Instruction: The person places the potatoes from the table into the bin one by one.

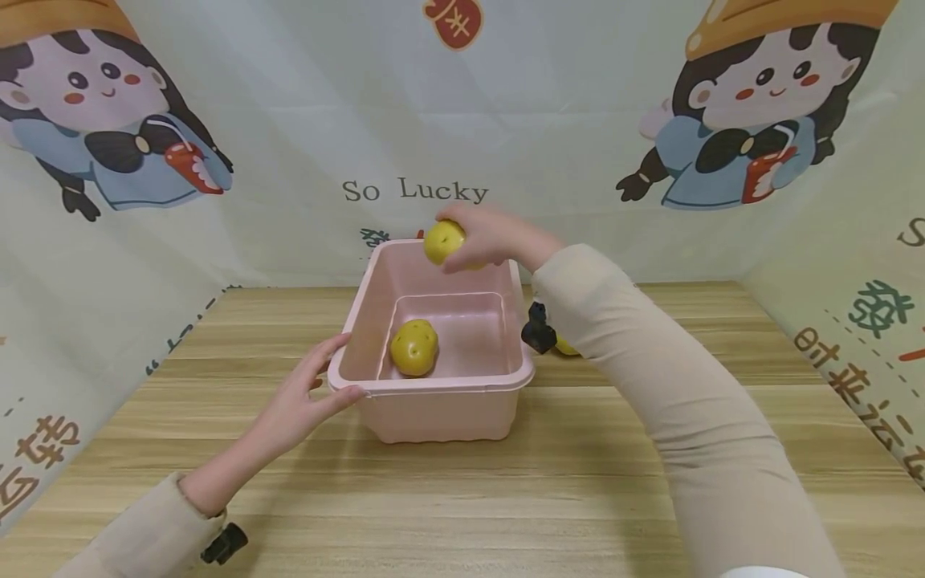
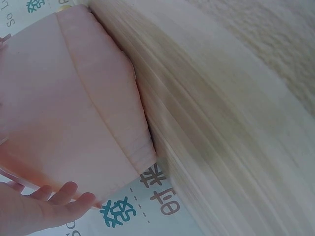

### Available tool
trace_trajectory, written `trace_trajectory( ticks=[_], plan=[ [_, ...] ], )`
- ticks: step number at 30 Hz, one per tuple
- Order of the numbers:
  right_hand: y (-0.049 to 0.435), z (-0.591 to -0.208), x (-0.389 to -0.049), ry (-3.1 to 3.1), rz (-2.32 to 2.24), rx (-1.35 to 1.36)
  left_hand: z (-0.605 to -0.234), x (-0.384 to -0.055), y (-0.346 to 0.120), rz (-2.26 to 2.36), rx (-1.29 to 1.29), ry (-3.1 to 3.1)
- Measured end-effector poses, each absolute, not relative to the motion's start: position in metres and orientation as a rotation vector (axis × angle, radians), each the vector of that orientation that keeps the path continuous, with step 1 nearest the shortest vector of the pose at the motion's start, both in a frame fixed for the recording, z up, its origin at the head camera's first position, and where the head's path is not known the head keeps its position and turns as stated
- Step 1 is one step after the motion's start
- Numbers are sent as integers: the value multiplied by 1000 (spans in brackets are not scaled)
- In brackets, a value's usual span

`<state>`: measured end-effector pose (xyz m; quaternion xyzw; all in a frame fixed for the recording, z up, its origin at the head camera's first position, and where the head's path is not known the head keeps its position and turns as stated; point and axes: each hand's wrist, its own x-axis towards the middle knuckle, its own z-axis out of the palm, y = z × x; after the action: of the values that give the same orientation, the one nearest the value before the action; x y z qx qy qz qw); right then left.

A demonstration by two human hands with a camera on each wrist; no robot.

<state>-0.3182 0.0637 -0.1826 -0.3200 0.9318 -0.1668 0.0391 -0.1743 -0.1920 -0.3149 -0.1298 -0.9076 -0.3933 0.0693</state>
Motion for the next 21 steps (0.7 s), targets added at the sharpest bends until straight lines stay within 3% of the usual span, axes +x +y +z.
trace_trajectory(
  ticks=[21],
  plan=[
    [37,-199,-323,2804,-557,-888,-316,-175,-192,-1214,-383,-2729]
  ],
)
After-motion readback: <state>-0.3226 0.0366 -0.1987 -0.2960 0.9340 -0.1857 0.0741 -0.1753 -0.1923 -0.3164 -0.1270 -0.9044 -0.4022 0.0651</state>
